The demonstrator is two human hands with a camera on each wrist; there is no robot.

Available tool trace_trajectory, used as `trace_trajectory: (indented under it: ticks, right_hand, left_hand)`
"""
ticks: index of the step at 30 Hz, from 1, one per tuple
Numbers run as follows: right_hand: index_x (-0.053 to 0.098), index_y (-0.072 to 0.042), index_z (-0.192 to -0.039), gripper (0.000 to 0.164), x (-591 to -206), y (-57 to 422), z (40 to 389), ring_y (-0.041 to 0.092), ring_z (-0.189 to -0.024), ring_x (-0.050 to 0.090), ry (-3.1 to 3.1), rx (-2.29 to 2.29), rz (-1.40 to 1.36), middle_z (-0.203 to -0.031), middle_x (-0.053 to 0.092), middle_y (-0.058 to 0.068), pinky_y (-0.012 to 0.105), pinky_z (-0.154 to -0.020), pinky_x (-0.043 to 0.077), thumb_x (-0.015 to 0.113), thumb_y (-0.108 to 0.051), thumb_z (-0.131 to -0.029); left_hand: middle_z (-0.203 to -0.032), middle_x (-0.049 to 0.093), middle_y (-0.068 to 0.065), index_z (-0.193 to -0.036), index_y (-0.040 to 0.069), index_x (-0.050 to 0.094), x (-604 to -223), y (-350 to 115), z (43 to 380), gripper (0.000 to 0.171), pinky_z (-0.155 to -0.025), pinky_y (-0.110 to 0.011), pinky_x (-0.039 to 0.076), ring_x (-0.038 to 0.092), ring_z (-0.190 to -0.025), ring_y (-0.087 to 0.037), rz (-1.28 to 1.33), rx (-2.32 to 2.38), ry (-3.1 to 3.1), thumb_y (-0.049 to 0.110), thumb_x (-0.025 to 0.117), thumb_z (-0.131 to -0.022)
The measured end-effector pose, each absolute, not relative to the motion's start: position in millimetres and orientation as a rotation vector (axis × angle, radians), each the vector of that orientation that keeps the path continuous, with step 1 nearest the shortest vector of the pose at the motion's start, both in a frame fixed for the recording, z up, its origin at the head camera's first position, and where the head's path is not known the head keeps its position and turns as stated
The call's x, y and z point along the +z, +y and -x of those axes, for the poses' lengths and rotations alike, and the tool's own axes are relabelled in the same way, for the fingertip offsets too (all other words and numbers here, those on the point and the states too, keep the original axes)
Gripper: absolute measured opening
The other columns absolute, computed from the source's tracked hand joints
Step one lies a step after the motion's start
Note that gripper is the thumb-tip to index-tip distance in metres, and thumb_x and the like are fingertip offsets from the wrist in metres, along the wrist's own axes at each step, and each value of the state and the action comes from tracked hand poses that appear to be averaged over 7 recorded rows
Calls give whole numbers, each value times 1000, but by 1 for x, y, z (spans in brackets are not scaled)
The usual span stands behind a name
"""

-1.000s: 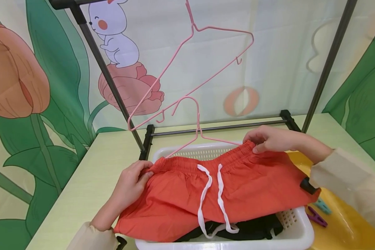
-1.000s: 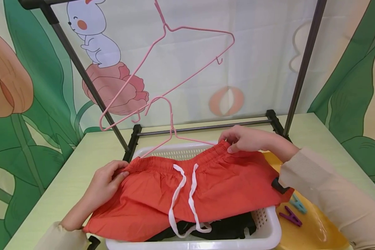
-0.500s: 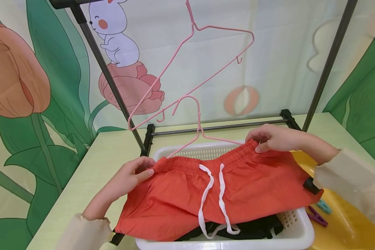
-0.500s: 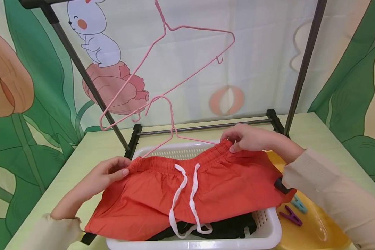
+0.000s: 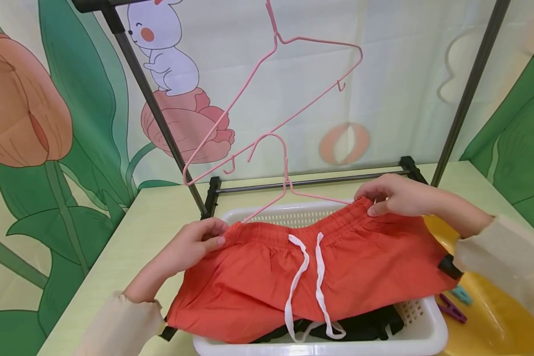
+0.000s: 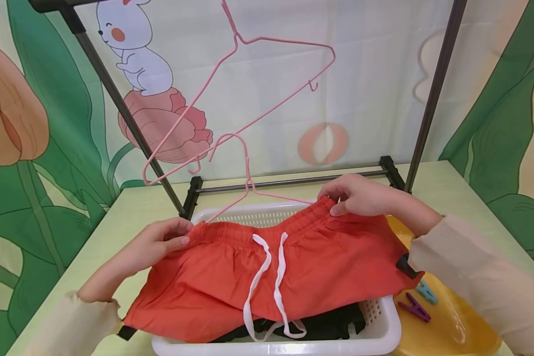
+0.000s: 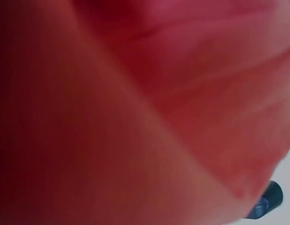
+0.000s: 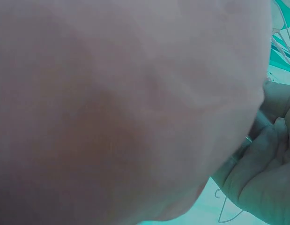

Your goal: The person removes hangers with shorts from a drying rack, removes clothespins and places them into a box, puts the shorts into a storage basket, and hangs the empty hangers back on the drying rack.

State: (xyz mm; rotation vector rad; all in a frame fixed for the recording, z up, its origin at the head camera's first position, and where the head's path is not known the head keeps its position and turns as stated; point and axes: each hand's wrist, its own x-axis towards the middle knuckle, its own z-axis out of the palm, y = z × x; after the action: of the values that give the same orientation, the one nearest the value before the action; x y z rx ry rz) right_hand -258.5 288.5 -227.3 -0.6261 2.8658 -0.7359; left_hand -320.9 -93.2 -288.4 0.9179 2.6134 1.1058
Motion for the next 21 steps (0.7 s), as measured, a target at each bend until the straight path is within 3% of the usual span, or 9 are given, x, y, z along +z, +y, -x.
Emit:
trace_trajectory:
  ticks: [14,21]
  right_hand:
    - [62,-10,-103,24,-218,292,244,13,-74,53,2982,-763,591,-85,61,0,23,-63,47,60,-2,-80]
    - [62,-8,-103,25,-211,291,239,13,-74,55,3042,-764,581,-84,63,1,22,-64,48,60,-1,-79]
  left_hand:
    - [-97,59,-10,-109,5,54,-272,-74,317,21,-72,-27,48,53,-83,-19,-1027,1204,2664,6,51,-88]
    - [-103,58,-10,-114,6,52,-260,-65,313,26,-78,-31,49,54,-91,-21,-1023,1277,2687,7,49,-89]
